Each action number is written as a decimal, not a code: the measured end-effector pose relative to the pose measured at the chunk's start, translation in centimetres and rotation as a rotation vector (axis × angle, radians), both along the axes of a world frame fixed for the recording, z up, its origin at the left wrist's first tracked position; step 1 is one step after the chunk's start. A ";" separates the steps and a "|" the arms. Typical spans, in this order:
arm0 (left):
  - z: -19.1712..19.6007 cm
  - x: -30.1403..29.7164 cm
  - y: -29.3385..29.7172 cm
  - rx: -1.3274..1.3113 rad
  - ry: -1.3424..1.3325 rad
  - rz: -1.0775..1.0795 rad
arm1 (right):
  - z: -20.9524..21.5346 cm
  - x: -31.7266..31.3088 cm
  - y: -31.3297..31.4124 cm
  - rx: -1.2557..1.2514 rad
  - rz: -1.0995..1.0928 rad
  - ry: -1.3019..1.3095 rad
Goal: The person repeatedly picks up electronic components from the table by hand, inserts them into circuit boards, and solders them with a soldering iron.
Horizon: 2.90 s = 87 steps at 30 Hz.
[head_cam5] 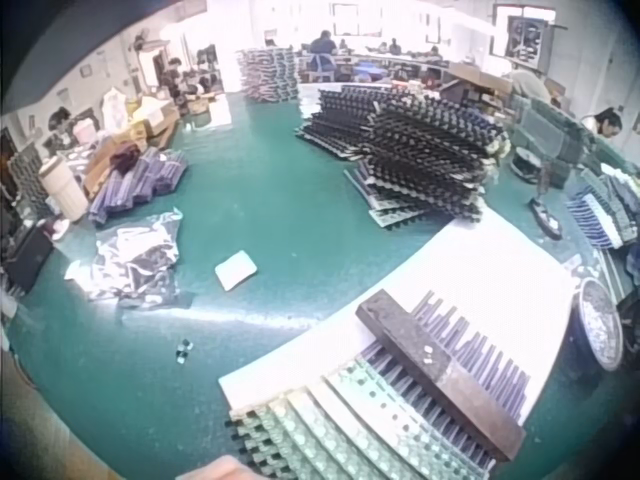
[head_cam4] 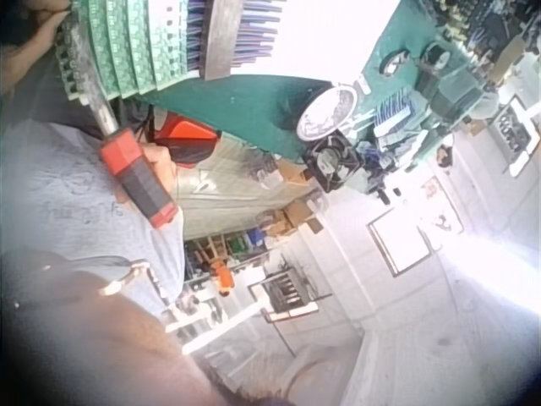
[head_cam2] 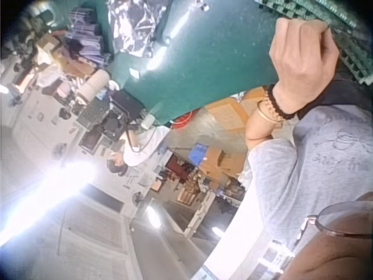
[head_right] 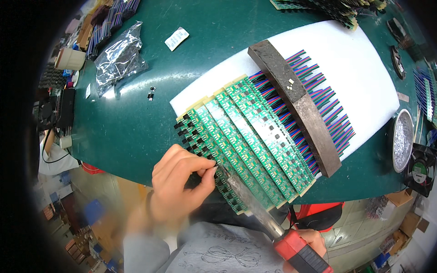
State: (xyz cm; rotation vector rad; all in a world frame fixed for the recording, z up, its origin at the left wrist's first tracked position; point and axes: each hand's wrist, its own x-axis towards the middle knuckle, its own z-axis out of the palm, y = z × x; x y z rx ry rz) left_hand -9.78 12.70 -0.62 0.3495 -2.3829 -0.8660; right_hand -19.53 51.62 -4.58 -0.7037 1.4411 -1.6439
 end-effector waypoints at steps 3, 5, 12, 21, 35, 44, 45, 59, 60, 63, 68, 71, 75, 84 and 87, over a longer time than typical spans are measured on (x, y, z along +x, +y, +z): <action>0.0 0.0 0.0 0.003 0.005 0.000 | 0.2 -0.3 -1.2 -0.013 0.039 0.024; 0.1 0.0 0.0 0.004 0.005 0.002 | -0.2 -0.3 -1.4 -0.041 0.045 0.013; 0.1 0.0 0.0 0.008 0.002 0.000 | -0.8 1.8 -0.6 -0.056 -0.151 -0.043; 1.3 0.5 -1.0 -0.090 0.017 0.054 | -2.6 1.2 -4.6 -0.296 -0.268 -0.049; -0.4 2.2 -11.9 -0.522 -0.266 0.304 | -1.6 0.9 -5.0 -0.149 -0.326 -0.092; -0.3 2.5 -11.6 -0.550 -0.264 0.247 | -1.2 0.8 -5.6 -0.174 -0.329 -0.083; -0.4 2.5 -11.7 -0.533 -0.281 0.249 | -1.3 0.7 -5.7 -0.179 -0.325 -0.083; 4.6 2.9 0.8 0.159 0.041 -0.213 | 3.0 -1.2 -13.4 -0.236 0.011 0.242; 4.3 2.5 2.7 0.225 0.048 -0.291 | 3.2 -1.6 -14.1 -0.252 0.135 0.177; 3.0 1.9 5.7 0.118 0.151 -0.279 | 3.9 -1.6 -15.1 -0.110 0.205 0.288; 1.8 1.7 6.7 0.013 0.189 -0.234 | 3.7 -1.2 -14.8 -0.086 0.106 0.593; 1.7 1.6 6.9 0.057 0.200 -0.235 | 3.6 -1.1 -14.4 -0.057 0.112 0.690; 1.7 1.6 6.5 -0.006 0.235 -0.289 | 4.0 -0.4 -14.1 0.051 0.082 0.703; 2.8 2.1 4.8 -0.143 0.144 -0.421 | 2.9 -1.1 -13.5 -0.015 0.113 0.575; 2.1 1.6 3.0 -0.151 0.019 -0.180 | 2.4 -1.6 -12.5 -0.184 0.128 0.428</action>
